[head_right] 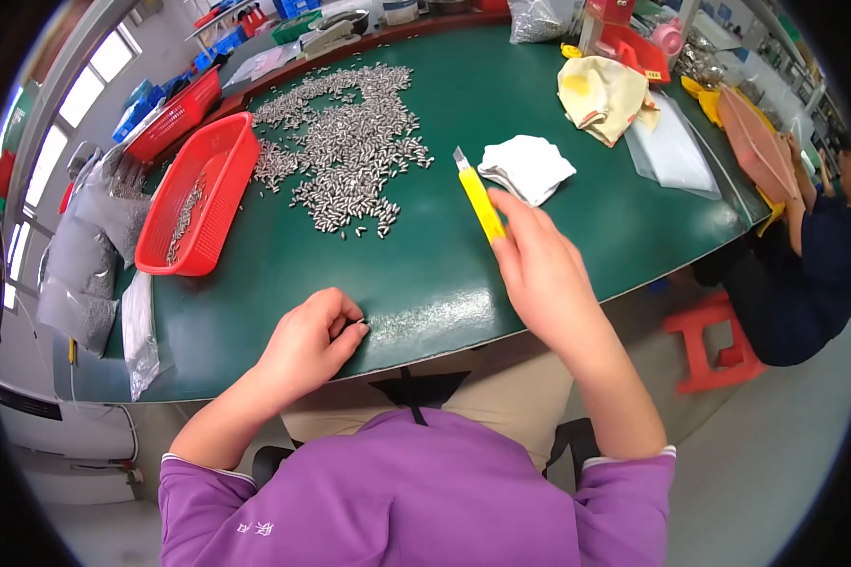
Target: Inspecting and sorting small metal components at an industrial workbench.
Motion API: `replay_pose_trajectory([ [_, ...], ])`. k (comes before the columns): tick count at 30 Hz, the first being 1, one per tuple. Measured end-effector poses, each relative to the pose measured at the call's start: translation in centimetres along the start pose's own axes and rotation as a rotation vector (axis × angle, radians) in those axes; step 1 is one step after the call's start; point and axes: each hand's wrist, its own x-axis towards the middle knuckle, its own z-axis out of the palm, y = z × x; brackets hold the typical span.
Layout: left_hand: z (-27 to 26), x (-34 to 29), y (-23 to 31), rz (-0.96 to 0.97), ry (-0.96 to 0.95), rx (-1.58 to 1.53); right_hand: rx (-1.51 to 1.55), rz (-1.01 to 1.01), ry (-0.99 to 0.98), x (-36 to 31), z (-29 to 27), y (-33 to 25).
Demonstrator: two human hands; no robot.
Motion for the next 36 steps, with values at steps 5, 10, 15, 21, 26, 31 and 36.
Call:
replay_pose_trajectory([
  [5, 0.3, 0.1, 0.1, -0.01, -0.009, 0.001, 0.317, 0.102, -0.196, -8.6, -1.5, -1.1],
  [10, 0.8, -0.2, 0.1, -0.006, 0.021, -0.022, 0.767, 0.404, -0.378, -13.3, -0.4, -1.8],
  [15, 1.2, -0.4, -0.2, 0.034, 0.075, -0.047, 0.686, 0.24, -0.394, -12.7, 1.7, -2.5],
  [21, 1.7, -0.7, -0.5, 0.06, 0.141, -0.033, 0.273, 0.04, -0.35, -10.7, 2.3, -4.3],
  [26, 1.6, -0.7, -0.6, 0.027, 0.131, -0.079, 0.057, -0.157, -0.378, -9.6, 2.8, -4.9],
  [31, 1.5, -0.5, -0.4, 0.022, 0.126, -0.099, 0.038, -0.174, -0.361, -9.4, 3.2, -5.3],
  [36, 1.5, -0.6, -0.5, 0.017, 0.128, -0.089, 0.015, -0.177, -0.399, -9.1, 3.3, -5.6],
])
